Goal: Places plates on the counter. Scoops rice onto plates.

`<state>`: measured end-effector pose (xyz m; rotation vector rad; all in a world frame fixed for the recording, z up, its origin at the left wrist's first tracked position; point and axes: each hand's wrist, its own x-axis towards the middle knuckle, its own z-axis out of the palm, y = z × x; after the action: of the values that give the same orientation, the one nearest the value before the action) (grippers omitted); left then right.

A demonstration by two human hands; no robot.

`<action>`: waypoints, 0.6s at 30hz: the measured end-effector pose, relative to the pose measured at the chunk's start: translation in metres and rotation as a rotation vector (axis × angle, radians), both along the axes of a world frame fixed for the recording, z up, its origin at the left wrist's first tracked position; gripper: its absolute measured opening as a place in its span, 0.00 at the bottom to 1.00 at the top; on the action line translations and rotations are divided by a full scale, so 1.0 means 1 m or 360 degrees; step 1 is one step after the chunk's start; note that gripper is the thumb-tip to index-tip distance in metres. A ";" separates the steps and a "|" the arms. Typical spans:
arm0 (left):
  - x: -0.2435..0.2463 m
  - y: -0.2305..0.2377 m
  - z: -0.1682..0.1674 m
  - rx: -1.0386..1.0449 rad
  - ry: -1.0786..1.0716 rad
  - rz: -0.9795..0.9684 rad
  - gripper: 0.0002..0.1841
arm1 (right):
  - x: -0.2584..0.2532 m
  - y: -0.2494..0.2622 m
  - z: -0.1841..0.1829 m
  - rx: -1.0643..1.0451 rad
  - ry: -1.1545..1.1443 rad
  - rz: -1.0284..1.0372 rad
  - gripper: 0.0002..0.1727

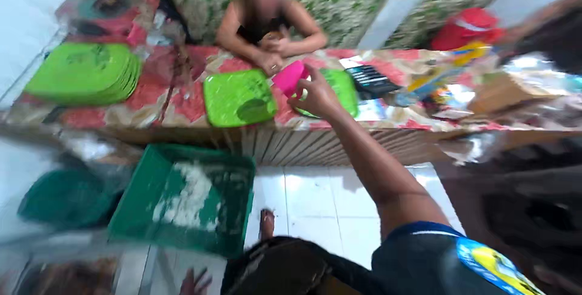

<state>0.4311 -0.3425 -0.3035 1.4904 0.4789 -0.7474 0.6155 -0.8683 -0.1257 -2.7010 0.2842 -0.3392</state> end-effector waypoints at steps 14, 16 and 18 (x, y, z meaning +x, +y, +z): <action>0.093 0.063 -0.086 0.0078 0.0709 0.0205 0.27 | 0.093 0.393 -0.364 0.0126 0.1331 0.0649 0.27; 0.096 0.066 -0.094 0.0076 0.0704 0.0273 0.25 | 0.096 0.398 -0.390 0.0092 0.1432 0.0669 0.28; 0.097 0.067 -0.099 0.0089 0.0732 0.0331 0.23 | 0.083 0.402 -0.406 0.0093 0.1473 0.0661 0.25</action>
<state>0.5279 -0.2750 -0.4026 1.2914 0.9933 -0.9176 0.6988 -0.4660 -0.5318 -2.5778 -0.0311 1.0309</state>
